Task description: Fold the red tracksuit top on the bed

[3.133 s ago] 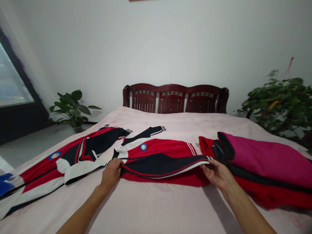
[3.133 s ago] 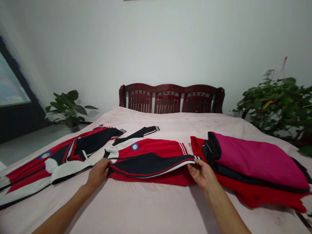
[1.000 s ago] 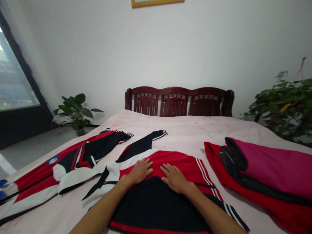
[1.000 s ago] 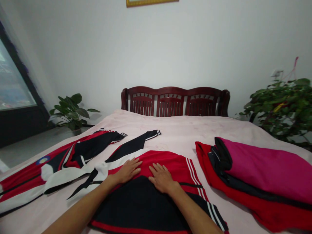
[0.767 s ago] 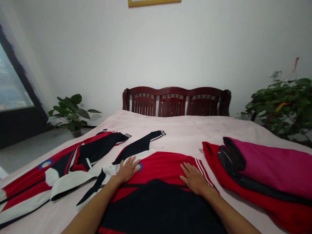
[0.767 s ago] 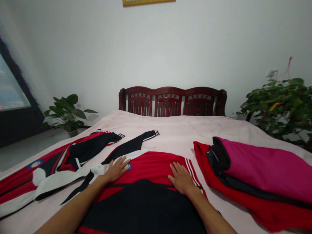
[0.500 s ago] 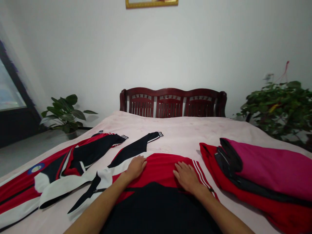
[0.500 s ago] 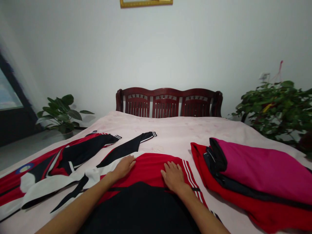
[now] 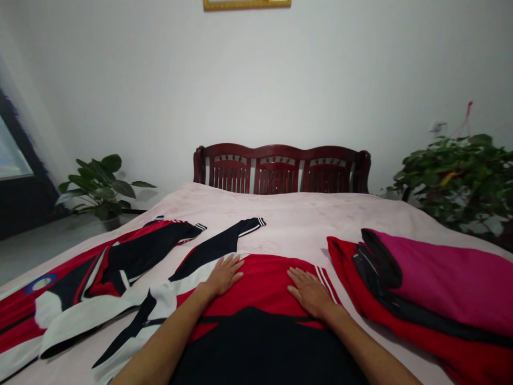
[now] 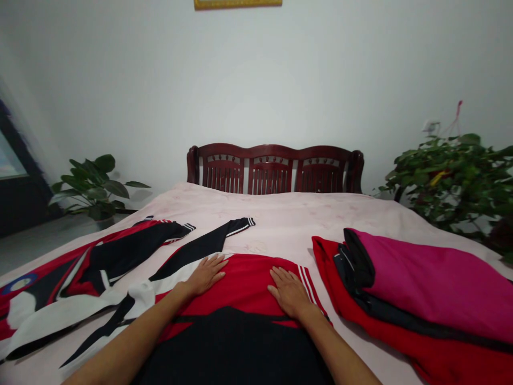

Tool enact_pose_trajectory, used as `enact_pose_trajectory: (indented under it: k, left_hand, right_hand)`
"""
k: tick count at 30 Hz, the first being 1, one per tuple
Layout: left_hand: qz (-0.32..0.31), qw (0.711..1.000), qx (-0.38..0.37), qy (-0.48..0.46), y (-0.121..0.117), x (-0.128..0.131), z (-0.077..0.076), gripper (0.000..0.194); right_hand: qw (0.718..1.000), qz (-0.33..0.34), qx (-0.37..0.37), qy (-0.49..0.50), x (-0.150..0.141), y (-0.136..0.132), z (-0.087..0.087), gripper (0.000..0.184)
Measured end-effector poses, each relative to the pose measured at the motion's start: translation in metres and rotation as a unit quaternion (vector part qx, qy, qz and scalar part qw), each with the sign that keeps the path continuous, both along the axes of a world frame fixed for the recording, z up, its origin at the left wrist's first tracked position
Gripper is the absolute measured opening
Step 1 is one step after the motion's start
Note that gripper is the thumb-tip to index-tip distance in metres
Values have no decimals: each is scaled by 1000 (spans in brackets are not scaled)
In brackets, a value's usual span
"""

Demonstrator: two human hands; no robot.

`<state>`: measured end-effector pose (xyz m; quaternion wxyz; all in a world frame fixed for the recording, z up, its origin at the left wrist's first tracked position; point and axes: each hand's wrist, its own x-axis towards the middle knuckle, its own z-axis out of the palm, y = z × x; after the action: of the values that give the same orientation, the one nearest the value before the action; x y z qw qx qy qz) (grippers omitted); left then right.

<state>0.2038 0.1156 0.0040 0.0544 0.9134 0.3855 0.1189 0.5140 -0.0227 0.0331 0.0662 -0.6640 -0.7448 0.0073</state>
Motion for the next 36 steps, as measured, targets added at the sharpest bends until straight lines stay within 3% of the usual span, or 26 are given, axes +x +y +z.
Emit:
enact_pose_trajectory:
  k: [6, 9, 13, 19, 24, 28, 32, 34, 36]
  left_hand:
    - [74, 994, 55, -57, 20, -31, 12, 32]
    - [82, 991, 79, -66, 29, -37, 22, 29]
    - [58, 993, 85, -49, 38, -25, 29, 30]
    - [48, 996, 71, 1, 50, 1, 26, 53]
    - [48, 997, 55, 34, 55, 15, 28, 33]
    - [30, 996, 73, 32, 46, 15, 47, 25]
    - [0, 994, 103, 19, 14, -4, 64, 23]
    - [-27, 993, 116, 20, -9, -16, 62, 22]
    - [-65, 992, 106, 29, -31, -26, 53, 21]
  right_hand:
    - [992, -102, 68, -2, 1, 21, 26, 55]
    - [991, -111, 75, -12, 2, 42, 33, 46]
    - [994, -99, 37, -30, 1, 67, 33, 42]
    - [995, -71, -33, -60, 2, 79, 26, 38]
    - [995, -70, -39, -63, 1, 82, 28, 31]
    - [997, -52, 7, -64, -6, 68, 36, 28]
    - [995, 4, 77, -59, -4, 30, 37, 29]
    - [993, 57, 87, -48, 2, 8, 34, 30]
    - [994, 92, 44, -30, 6, -9, 36, 32]
